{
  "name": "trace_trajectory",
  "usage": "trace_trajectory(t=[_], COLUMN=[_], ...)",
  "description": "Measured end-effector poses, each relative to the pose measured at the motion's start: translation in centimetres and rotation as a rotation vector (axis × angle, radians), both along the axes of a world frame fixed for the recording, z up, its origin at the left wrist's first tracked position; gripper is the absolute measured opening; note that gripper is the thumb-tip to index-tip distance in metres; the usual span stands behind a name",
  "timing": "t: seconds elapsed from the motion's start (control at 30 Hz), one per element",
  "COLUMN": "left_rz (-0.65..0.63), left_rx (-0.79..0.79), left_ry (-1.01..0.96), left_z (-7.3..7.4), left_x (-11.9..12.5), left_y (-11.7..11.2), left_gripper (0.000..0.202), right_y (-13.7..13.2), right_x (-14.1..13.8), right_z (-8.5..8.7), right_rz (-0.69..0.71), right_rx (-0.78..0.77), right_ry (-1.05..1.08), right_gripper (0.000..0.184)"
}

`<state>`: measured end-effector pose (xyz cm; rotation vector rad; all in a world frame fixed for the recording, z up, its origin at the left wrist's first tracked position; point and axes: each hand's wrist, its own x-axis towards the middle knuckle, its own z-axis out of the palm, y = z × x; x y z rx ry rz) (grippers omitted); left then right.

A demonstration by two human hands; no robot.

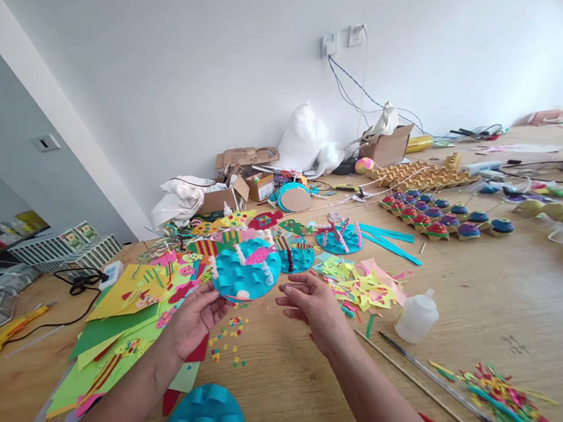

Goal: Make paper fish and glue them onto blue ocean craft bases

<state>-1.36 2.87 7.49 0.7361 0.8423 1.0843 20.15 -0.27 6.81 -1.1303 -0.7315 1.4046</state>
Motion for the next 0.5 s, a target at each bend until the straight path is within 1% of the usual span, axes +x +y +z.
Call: trace_trajectory(t=[0.13,0.3,0.4,0.5], left_rz=[0.053,0.098,0.129,0.158], left_rx=[0.062,0.113,0.125,0.12], left_ry=[-0.028,-0.05,-0.058,-0.061], left_z=[1.9,4.1,4.7,4.9], left_x=[-0.6,-0.9,-0.4,0.3], left_y=[3.0,8.4,11.8,15.0], left_gripper=[0.011,0.011,0.009,0.008], right_y=[-0.6,-2.2,-3.2,-4.0], right_x=[0.0,-0.3,-0.6,-1.0], right_z=[0.3,-0.1,-0.7,-2.0], right_rz=[0.002,0.028,0.078,0.155], right_rx=[-0.013,-0.023,-0.019,0.004], right_ry=[-0.068,-0.121,-0.136,-0.131], right_gripper=[0.038,0.045,0.046,0.048])
